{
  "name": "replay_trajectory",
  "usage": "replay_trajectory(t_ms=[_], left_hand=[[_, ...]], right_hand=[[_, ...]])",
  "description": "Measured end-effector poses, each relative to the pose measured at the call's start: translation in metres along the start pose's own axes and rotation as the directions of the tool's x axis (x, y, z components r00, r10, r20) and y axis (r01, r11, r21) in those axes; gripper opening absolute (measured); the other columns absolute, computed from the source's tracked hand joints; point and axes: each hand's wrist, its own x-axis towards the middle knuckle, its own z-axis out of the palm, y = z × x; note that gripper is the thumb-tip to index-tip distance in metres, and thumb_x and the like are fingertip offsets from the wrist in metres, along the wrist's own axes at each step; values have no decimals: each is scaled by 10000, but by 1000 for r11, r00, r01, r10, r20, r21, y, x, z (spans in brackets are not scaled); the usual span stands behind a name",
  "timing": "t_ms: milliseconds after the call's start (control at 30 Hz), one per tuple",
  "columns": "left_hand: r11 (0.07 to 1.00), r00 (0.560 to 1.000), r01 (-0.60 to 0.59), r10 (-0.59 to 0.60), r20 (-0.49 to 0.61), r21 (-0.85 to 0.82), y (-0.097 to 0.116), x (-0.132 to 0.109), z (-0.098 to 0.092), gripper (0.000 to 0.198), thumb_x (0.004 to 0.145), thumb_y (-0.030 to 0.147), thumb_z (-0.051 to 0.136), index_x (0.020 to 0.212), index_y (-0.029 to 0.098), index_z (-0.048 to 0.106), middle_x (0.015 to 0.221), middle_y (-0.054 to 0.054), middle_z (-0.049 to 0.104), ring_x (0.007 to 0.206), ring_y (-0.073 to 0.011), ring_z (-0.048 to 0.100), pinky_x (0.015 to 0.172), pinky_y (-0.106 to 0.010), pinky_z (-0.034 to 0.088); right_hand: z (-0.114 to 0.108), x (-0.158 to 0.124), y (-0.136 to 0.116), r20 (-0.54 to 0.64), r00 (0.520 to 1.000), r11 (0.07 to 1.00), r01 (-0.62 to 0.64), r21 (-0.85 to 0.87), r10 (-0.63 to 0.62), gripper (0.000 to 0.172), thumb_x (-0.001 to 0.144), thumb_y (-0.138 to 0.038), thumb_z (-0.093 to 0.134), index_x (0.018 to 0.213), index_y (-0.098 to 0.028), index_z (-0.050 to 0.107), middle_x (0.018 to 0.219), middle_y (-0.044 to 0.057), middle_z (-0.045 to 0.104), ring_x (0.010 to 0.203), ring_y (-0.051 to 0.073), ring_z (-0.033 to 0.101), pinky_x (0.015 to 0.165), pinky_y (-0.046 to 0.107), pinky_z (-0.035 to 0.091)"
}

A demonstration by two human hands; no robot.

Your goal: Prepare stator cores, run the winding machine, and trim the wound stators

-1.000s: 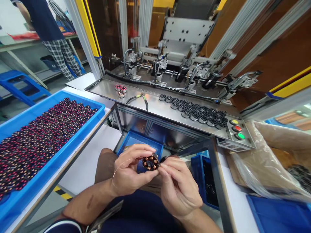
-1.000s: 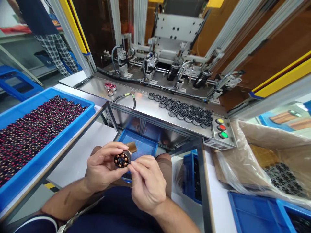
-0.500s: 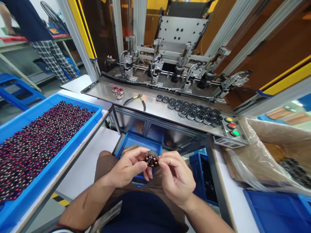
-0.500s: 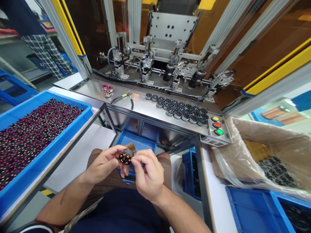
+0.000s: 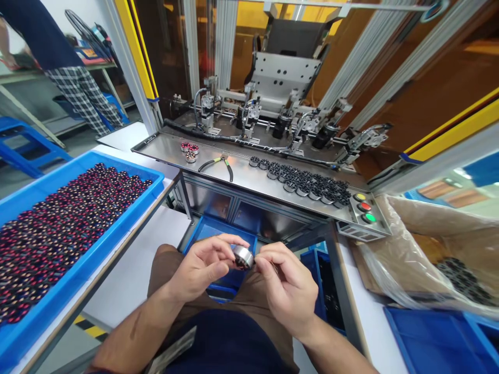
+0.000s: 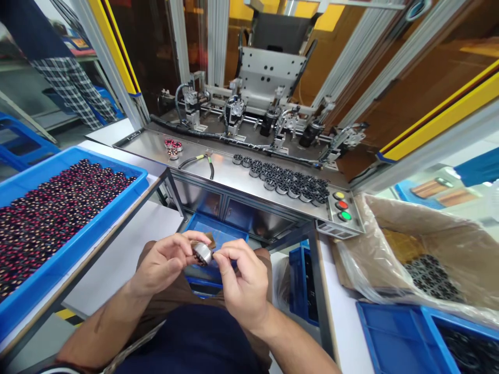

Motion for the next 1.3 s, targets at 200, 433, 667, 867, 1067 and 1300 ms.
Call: replay_trajectory(t_ms=[200,433,667,867,1067,1300], left_hand=[[990,997,-39,29,-75,-137,-2,4,9,399,704,351,840,986,219,592,1107,-37,690,1168,-235,638,983,-371,519],[948,942,305,-286,175,-89,-9,0,8,305,882,384,659,1017,167,492,727,-32,712,609,-155,718,494,-179,519],[980,994,-66,82,-77,186,-12,-4,16,303,794,299,768,994,178,574,905,-39,691,765,-143,714,684,-234,585],[733,930,-313,367,36,604,-9,-5,13,467,729,176,811,1146,206,602,1015,-70,712,942,-180,691,841,-288,571],[560,902,-363,411,131,745,-3,-3,11,429,748,194,791,1150,187,641,981,-94,735,923,-199,698,843,-318,575],[544,900,-361,415,131,758,-1,-2,12,426,760,249,785,1160,185,653,974,-100,750,903,-205,712,830,-318,582]], right_hand=[[-7,3,-3,54,992,993,114,24,-115,163,861,-38,575,823,-188,627,711,23,650,644,144,632,565,260,525],[-16,-1,2,104,960,961,268,-73,-260,159,853,-45,600,908,-189,640,768,44,682,687,153,671,600,256,567],[-4,-7,-3,17,997,991,-75,110,74,174,895,-116,589,743,-187,637,681,13,628,628,134,599,582,258,483],[7,-13,4,209,858,659,-497,565,469,323,882,-381,663,642,-170,618,603,-2,563,552,116,524,530,242,443],[12,-15,7,371,689,344,-667,661,622,387,749,-453,789,599,-151,600,588,-11,543,486,77,446,467,201,394],[14,-18,9,367,648,327,-697,638,667,389,729,-458,802,603,-151,599,583,-8,543,496,86,463,481,207,405]])
